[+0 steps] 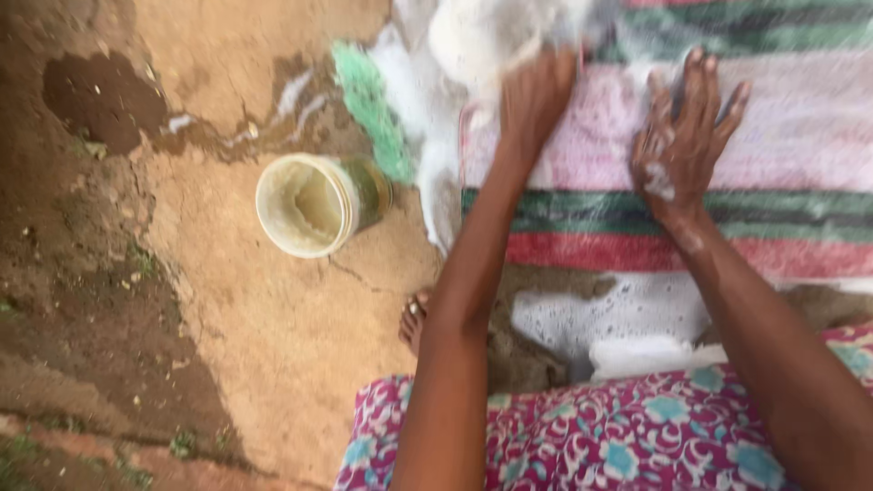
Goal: The person scrubs a striped mat with a sponge and soapy water on the ground, flipping and folding the mat to clean different areas.
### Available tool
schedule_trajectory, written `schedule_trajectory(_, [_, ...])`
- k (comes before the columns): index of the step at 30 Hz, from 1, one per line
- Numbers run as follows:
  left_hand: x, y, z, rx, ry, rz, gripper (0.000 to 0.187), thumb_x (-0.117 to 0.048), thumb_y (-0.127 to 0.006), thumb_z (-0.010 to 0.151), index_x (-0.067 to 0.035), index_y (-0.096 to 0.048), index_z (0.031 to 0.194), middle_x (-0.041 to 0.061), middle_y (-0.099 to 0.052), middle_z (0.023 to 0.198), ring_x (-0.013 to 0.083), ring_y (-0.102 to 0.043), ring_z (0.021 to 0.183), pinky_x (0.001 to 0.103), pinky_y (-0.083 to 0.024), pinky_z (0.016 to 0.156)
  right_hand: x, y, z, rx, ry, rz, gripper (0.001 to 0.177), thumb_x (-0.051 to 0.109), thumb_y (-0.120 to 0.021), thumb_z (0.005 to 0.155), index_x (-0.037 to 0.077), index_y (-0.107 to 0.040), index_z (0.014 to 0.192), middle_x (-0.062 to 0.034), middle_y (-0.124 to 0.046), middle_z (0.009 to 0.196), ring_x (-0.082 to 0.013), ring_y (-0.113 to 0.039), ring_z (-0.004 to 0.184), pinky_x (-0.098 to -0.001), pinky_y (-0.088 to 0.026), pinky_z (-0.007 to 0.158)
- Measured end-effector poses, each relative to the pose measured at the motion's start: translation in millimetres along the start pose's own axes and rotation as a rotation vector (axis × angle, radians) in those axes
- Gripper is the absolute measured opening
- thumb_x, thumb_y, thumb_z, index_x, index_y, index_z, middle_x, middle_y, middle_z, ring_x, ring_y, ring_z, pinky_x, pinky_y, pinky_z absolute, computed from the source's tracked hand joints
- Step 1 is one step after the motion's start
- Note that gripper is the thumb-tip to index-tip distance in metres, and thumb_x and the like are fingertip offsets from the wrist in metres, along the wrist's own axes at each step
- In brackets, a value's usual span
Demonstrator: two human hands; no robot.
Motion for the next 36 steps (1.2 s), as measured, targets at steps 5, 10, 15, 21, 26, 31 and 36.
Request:
schedule_trajectory(5, [10.9,-11.7,44.6,0.265,0.17,-0.085,0.025,-0.026,-0.053,0.106,-0.006,-0.063,0.096,0.011,-0.066,0.07,0.0131,-0.058,0.044,0.034,-0.042,0.032,-3.7,-0.4,14.1,0.044,0.011,-0.146,0.05,0.021,-0.046,0.113,0.019,-0.054,0.163,-0.0205,-0.028,0.176,-0.0342,-0.022,0.163,-0.0694,-0.007,0.128])
schedule_trajectory(10, [-109.5,60.4,-64.6,0.26,0.119,-0.251,0.022,-0.021,-0.052,0.1,-0.005,-0.064,0.09,0.017,-0.071,0.077,0.0246,-0.066,0.055,0.041,-0.049,0.042,-21.6,-16.9,8.9,0.044,-0.016,-0.21,0.044,0.034,-0.046,0.113,0.019,-0.056,0.153,-0.0174,-0.037,0.166,-0.0334,-0.025,0.165,-0.0672,-0.006,0.128])
schedule_trajectory(15, [-49.8,16.5,-28.9,0.166,-0.083,-0.021,0.012,-0.015,-0.053,0.098,-0.008,-0.062,0.099,0.011,-0.067,0.072,0.0243,-0.065,0.054,0.044,-0.049,0.043,-24.8,-20.2,10.2,-0.027,0.022,-0.047,0.039,0.042,-0.048,0.12,0.016,-0.06,0.146,-0.026,-0.038,0.171,-0.0399,-0.028,0.159,-0.0677,-0.01,0.126])
schedule_trajectory(21, [19.9,46.1,55.7,0.149,0.073,-0.078,0.032,-0.045,-0.056,0.108,-0.013,-0.06,0.106,0.008,-0.067,0.089,0.0259,-0.067,0.074,0.043,-0.055,0.063,-24.2,-15.4,7.5,0.037,0.128,-0.173,0.039,0.024,-0.05,0.116,0.013,-0.058,0.152,-0.0253,-0.037,0.168,-0.0409,-0.03,0.164,-0.069,-0.015,0.129])
schedule_trajectory(26, [17.9,156.8,-21.7,-0.031,0.432,0.066,0.07,-0.057,-0.061,0.098,0.005,-0.059,0.13,0.019,-0.06,0.112,0.0303,-0.058,0.102,0.046,-0.047,0.089,-22.8,-9.5,10.2,0.045,0.089,-0.168,0.034,0.031,-0.067,0.106,0.016,-0.066,0.137,-0.0258,-0.04,0.165,-0.0412,-0.033,0.157,-0.0703,-0.018,0.122])
schedule_trajectory(31, [30.0,163.8,-60.7,0.28,0.616,0.215,0.054,-0.054,-0.06,0.095,-0.002,-0.063,0.106,0.018,-0.061,0.105,0.031,-0.057,0.1,0.048,-0.049,0.085,-8.6,3.7,0.2,-0.034,0.162,-0.427,0.048,0.031,-0.064,0.102,0.019,-0.06,0.148,-0.0177,-0.033,0.166,-0.0301,-0.029,0.158,-0.0552,-0.017,0.13])
schedule_trajectory(36, [-14.7,153.4,-56.0,0.143,0.546,-0.439,0.038,-0.026,-0.029,0.119,-0.001,-0.058,0.116,0.014,-0.062,0.097,0.0208,-0.06,0.082,0.036,-0.052,0.068,-9.8,4.6,5.8,-0.066,0.156,-0.348,0.041,0.032,-0.063,0.107,0.016,-0.062,0.144,-0.0223,-0.033,0.165,-0.0337,-0.029,0.159,-0.0594,-0.019,0.125])
Point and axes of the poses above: each hand's wrist, its own z-axis towards the middle knuckle, its own y-axis out of the back of the hand, x = y × z, the point moved 5 cm from there along z, towards the middle knuckle
